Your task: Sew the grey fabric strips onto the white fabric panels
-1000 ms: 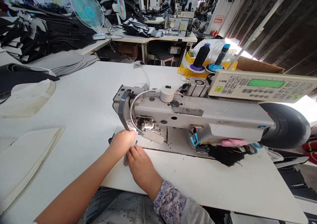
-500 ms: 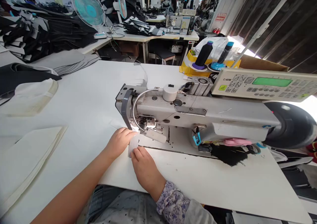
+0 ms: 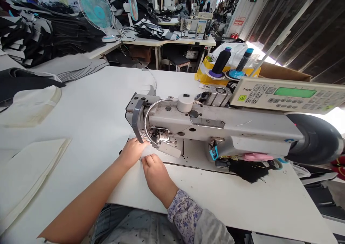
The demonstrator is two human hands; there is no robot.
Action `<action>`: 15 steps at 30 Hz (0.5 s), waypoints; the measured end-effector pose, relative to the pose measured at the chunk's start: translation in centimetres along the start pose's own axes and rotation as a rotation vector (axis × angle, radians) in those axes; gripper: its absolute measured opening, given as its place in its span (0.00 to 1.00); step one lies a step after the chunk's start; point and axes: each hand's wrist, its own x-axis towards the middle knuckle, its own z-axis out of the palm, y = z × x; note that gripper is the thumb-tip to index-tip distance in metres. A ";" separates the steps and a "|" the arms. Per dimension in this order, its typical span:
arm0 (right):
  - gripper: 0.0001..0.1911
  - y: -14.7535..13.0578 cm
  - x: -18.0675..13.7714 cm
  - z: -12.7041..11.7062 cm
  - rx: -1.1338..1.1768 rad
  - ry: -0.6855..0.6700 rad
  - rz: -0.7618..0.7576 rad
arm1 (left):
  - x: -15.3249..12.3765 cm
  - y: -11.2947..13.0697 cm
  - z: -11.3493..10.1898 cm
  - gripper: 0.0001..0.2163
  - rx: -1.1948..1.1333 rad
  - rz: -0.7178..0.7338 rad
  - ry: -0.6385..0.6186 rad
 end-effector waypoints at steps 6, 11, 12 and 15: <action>0.17 0.5 0.7 0.0 0.051 0.061 0.004 | 0.5 0.4 0.2 0.08 -0.015 -0.152 0.045; 0.18 0.7 0.9 0.1 0.056 0.058 0.026 | 1.3 1.1 0.5 0.09 -0.001 -0.334 0.083; 0.18 0.7 1.0 0.1 0.052 0.058 0.042 | 1.6 1.1 0.6 0.09 0.015 -0.342 0.068; 0.19 0.6 0.9 -0.1 0.037 0.049 0.095 | 2.5 0.9 0.6 0.09 0.045 -0.341 0.013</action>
